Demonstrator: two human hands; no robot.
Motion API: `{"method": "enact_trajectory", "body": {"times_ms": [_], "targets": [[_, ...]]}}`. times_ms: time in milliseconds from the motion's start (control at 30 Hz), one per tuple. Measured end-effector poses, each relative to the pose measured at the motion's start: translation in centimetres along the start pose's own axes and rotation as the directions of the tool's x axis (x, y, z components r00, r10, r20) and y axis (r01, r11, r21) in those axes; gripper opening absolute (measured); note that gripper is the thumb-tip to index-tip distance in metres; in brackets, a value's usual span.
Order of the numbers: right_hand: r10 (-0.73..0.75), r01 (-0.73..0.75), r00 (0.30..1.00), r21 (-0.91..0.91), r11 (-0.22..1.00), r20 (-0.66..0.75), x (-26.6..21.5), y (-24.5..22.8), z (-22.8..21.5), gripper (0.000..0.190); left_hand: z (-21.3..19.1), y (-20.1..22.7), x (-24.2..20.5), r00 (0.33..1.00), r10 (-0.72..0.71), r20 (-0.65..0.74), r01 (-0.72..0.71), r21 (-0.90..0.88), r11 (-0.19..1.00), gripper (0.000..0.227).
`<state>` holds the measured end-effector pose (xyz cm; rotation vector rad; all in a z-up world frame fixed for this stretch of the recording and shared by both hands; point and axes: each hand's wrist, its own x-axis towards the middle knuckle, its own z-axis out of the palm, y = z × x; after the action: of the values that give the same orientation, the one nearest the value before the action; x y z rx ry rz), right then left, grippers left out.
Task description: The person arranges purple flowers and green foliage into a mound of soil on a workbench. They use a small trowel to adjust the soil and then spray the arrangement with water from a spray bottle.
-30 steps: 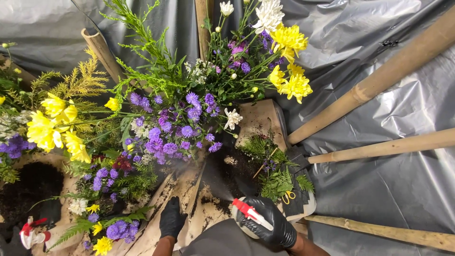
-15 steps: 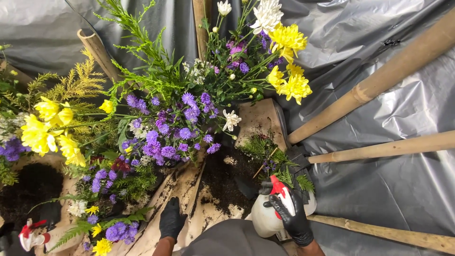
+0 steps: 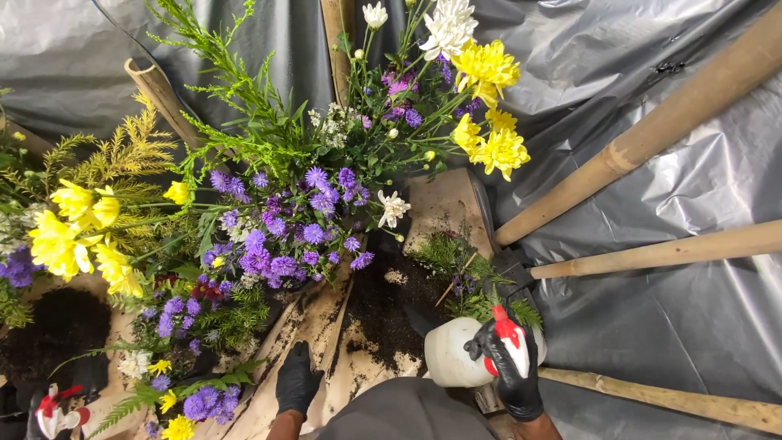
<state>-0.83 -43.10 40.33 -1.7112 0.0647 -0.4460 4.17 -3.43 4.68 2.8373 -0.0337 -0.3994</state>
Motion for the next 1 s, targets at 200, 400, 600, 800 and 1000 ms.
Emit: {"method": "enact_trajectory", "body": {"times_ms": [200, 400, 600, 800, 1000], "targets": [[0.022, -0.014, 0.998, 0.122, 0.992, -0.058, -0.4, -0.2, -1.3, 0.036, 2.1, -1.4, 0.3, 1.0, 0.02, 0.006, -0.02, 0.037, 0.999, 0.102], [0.131, -0.123, 0.984, 0.07, 0.99, -0.119, 1.7, -2.9, -4.6, 0.034, 0.5, -0.5, 0.2, 1.0, 0.016, 0.017, -0.017, 0.008, 1.0, 0.098], [0.038, -0.053, 0.998, 0.357, 0.933, 0.05, 8.3, -3.5, -12.4, 0.031, 0.8, -0.7, 0.2, 1.0, -0.003, 0.028, 0.002, 0.036, 0.999, 0.101], [0.05, -0.06, 0.992, 0.084, 0.995, 0.114, 14.1, -11.3, -12.1, 0.027, 3.3, -2.5, -4.9, 0.997, -0.033, 0.073, 0.032, 0.018, 0.999, 0.099], [0.084, -0.106, 0.983, 0.129, 0.986, 0.163, 15.8, -12.9, -12.2, 0.067, 3.2, -2.2, -12.3, 0.997, -0.04, 0.067, 0.039, 0.003, 0.999, 0.099]]}}
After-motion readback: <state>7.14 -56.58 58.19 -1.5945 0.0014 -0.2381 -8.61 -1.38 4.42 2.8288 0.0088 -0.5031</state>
